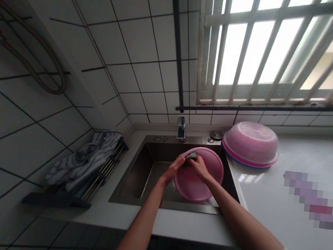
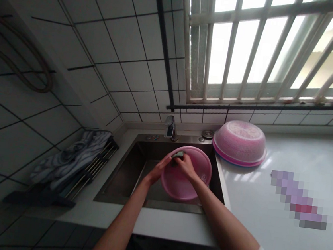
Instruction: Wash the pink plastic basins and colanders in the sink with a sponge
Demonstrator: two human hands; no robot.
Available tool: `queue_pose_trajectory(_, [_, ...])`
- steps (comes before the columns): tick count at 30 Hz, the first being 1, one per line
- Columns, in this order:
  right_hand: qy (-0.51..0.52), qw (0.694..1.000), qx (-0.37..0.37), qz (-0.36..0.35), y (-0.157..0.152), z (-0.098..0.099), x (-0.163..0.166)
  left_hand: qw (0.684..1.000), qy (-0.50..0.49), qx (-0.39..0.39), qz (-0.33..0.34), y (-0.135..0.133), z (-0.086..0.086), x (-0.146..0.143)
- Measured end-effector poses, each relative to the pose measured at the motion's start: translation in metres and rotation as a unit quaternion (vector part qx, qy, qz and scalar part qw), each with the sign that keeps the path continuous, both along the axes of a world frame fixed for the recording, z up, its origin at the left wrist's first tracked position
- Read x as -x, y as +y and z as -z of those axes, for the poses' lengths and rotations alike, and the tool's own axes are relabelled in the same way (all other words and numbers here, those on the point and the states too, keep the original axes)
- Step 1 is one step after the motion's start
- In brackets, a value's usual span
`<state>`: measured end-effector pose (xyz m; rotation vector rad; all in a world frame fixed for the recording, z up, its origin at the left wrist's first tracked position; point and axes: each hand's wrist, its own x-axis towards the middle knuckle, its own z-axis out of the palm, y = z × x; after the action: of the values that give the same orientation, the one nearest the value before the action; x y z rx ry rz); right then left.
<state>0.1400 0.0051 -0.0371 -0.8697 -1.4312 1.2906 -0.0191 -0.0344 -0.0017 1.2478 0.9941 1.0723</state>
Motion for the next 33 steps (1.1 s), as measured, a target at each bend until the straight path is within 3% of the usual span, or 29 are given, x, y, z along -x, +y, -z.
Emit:
queue_pose_trajectory(2, [0.005, 1.000, 0.002, 0.011, 0.001, 0.000, -0.002, 1.000, -0.003, 0.002, 0.000, -0.001, 0.001, -0.001])
queue_pose_trajectory(6, [-0.054, 0.979, -0.020, -0.198, -0.009, 0.004, 0.005, 0.999, 0.026, 0.017, -0.018, -0.002, 0.000, 0.002])
queue_pose_trajectory(8, [-0.070, 0.968, -0.024, -0.241, -0.011, 0.007, 0.007, 0.999, 0.040, 0.009, -0.015, -0.002, -0.001, 0.003])
queue_pose_trajectory(12, [-0.022, 0.997, -0.016, -0.069, -0.002, 0.006, 0.003, 1.000, 0.019, -0.016, -0.001, -0.001, -0.001, 0.001])
queue_pose_trajectory(14, [-0.006, 0.999, -0.015, -0.029, 0.000, 0.004, 0.000, 1.000, 0.002, -0.007, -0.002, 0.000, 0.001, 0.001])
queue_pose_trajectory(19, [-0.064, 0.967, -0.025, -0.245, -0.013, 0.002, 0.007, 0.999, 0.035, 0.010, -0.026, -0.001, 0.003, 0.006])
queue_pose_trajectory(20, [-0.070, 0.963, -0.024, -0.261, -0.015, 0.002, 0.008, 0.999, 0.044, 0.002, -0.023, -0.001, 0.002, 0.006])
queue_pose_trajectory(22, [-0.051, 0.974, -0.019, -0.220, -0.014, 0.001, 0.007, 0.999, 0.044, -0.013, -0.012, -0.001, 0.000, 0.005])
queue_pose_trajectory(25, [0.004, 0.998, -0.004, -0.068, -0.007, -0.003, -0.001, 1.000, 0.011, -0.005, -0.010, -0.001, 0.000, 0.001])
queue_pose_trajectory(27, [0.019, 1.000, -0.001, -0.013, -0.004, -0.006, -0.005, 1.000, -0.013, 0.022, -0.010, -0.001, 0.001, 0.000])
queue_pose_trajectory(28, [0.016, 1.000, -0.002, -0.023, -0.004, -0.006, -0.005, 0.999, -0.018, 0.037, -0.013, -0.002, 0.002, 0.000])
queue_pose_trajectory(33, [-0.046, 0.978, 0.000, -0.204, -0.011, -0.003, 0.003, 0.996, 0.036, 0.063, -0.045, -0.003, 0.003, 0.003])
